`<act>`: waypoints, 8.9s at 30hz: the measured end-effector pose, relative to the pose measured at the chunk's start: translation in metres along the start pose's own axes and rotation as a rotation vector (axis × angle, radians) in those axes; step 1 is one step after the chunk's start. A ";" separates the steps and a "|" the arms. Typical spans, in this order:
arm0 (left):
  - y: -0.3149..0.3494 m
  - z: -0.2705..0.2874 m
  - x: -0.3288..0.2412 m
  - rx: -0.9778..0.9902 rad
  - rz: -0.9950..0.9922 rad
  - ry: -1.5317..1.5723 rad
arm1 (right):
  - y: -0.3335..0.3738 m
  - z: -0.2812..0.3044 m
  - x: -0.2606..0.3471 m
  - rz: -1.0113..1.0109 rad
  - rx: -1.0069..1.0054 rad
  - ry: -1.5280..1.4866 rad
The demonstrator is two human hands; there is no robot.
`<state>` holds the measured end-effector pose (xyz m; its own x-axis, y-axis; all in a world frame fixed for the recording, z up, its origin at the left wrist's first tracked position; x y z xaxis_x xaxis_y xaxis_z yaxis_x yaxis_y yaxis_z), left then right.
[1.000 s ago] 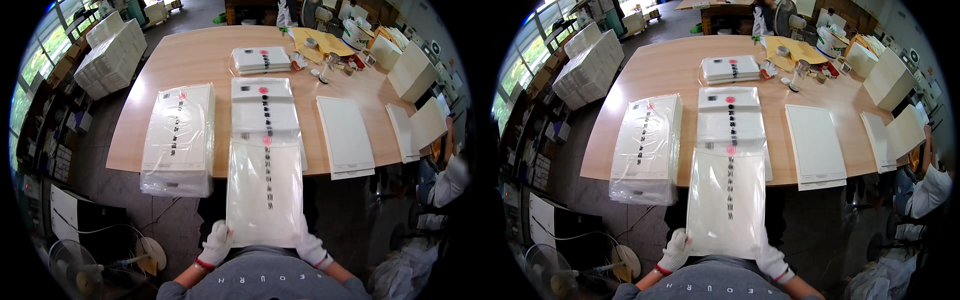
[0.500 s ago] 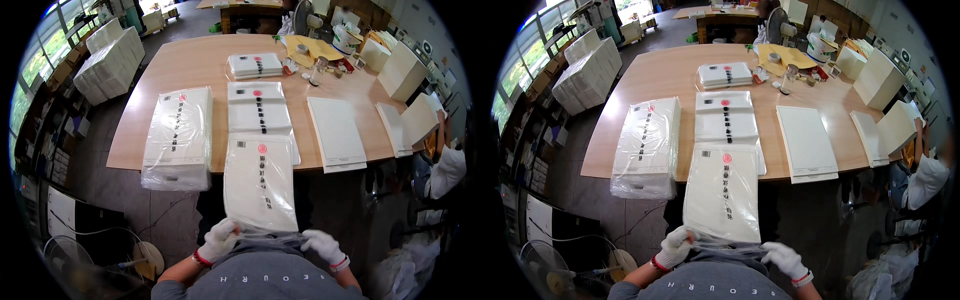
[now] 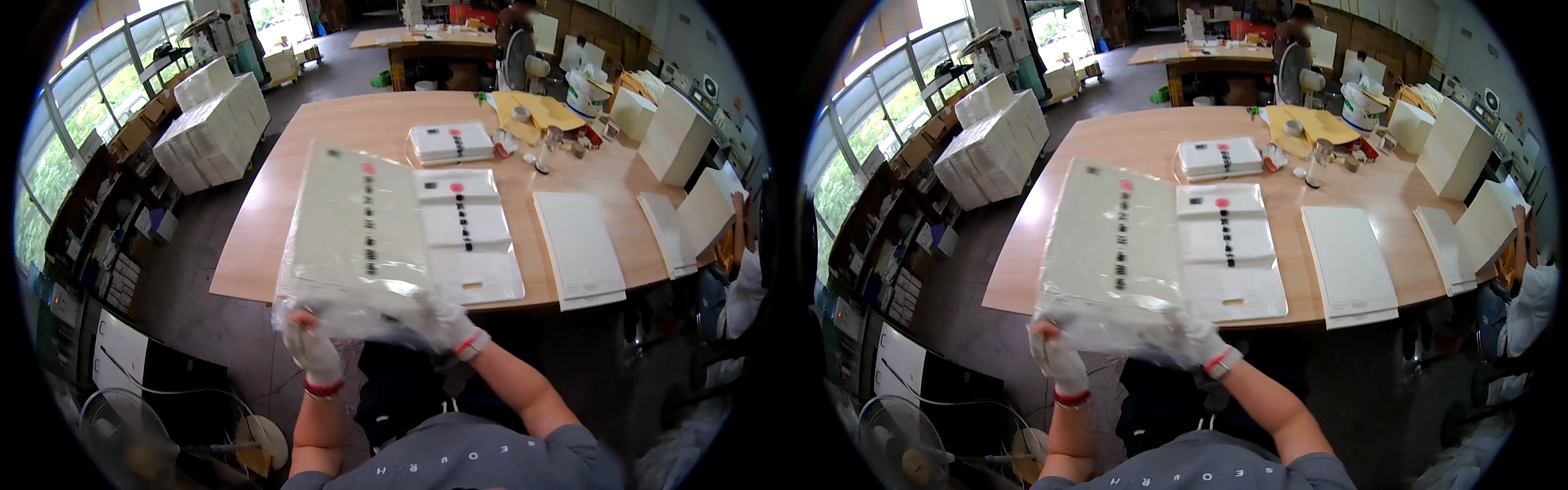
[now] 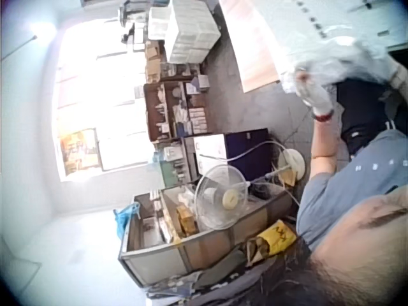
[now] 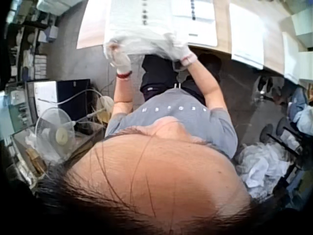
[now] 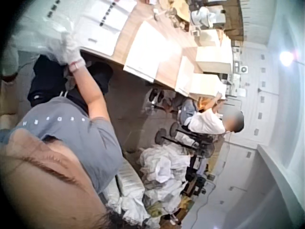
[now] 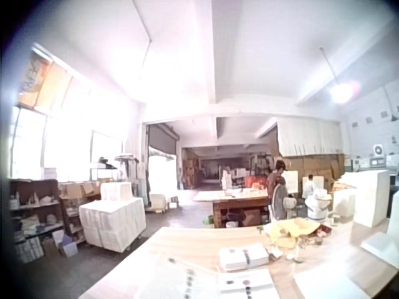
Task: The person repeatedly picks up stacks of white paper sheets, places them into clear plastic sleeves with printed labels, and sets the sealed packages on the table. The process is repeated multiple times with consistent hand motions and alignment of the sheets before insertion.
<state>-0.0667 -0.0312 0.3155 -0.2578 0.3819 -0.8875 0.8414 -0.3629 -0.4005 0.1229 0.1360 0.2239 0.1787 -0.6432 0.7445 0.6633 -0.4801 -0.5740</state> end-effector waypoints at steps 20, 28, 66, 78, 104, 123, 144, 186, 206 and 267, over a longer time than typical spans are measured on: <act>0.160 -0.062 0.225 0.910 0.607 -0.424 | 0.190 0.004 -0.107 -1.057 -0.099 -0.491; 0.118 -0.283 0.198 0.861 -0.108 -0.940 | 0.216 0.076 -0.089 -1.118 -0.301 -0.461; 0.046 -0.323 0.088 1.106 -0.132 -0.730 | 0.051 0.124 -0.057 -0.298 -0.156 -0.113; 0.086 -0.250 -0.005 0.815 -0.375 -0.505 | 0.174 0.326 -0.094 -0.330 -0.125 1.052; 0.254 -0.273 0.102 1.378 0.394 -0.668 | 0.258 0.195 -0.055 -0.754 -0.991 -0.601; 0.153 -0.300 0.161 1.530 0.815 -0.182 | 0.160 0.238 0.085 -0.191 -0.393 0.664; 0.037 -0.328 0.215 1.114 1.203 0.159 | 0.104 0.193 0.083 -0.297 0.178 0.963; 0.150 -0.078 0.160 0.796 0.416 -0.802 | 0.170 0.123 -0.018 -0.744 0.227 0.505; 0.171 -0.075 0.018 1.032 0.382 -0.258 | 0.254 0.139 0.089 -0.824 -0.279 -0.385; 0.072 -0.321 0.225 1.143 0.447 -0.300 | 0.052 0.119 -0.155 -0.765 -0.665 -0.596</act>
<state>0.0886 0.3015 0.1601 -0.2815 -0.1164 -0.9525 0.0313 -0.9932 0.1121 0.2162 0.2819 0.1192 0.3272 0.2441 0.9129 0.2672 -0.9505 0.1584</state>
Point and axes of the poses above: each hand's wrist, its own y-axis away from the middle knuckle, its own z-axis out of the back of the hand, x = y × z, the point moved 9 cm from there along -y, towards the middle knuckle, and after that the axes turned 12 degrees about z, right-handed, at the moved point
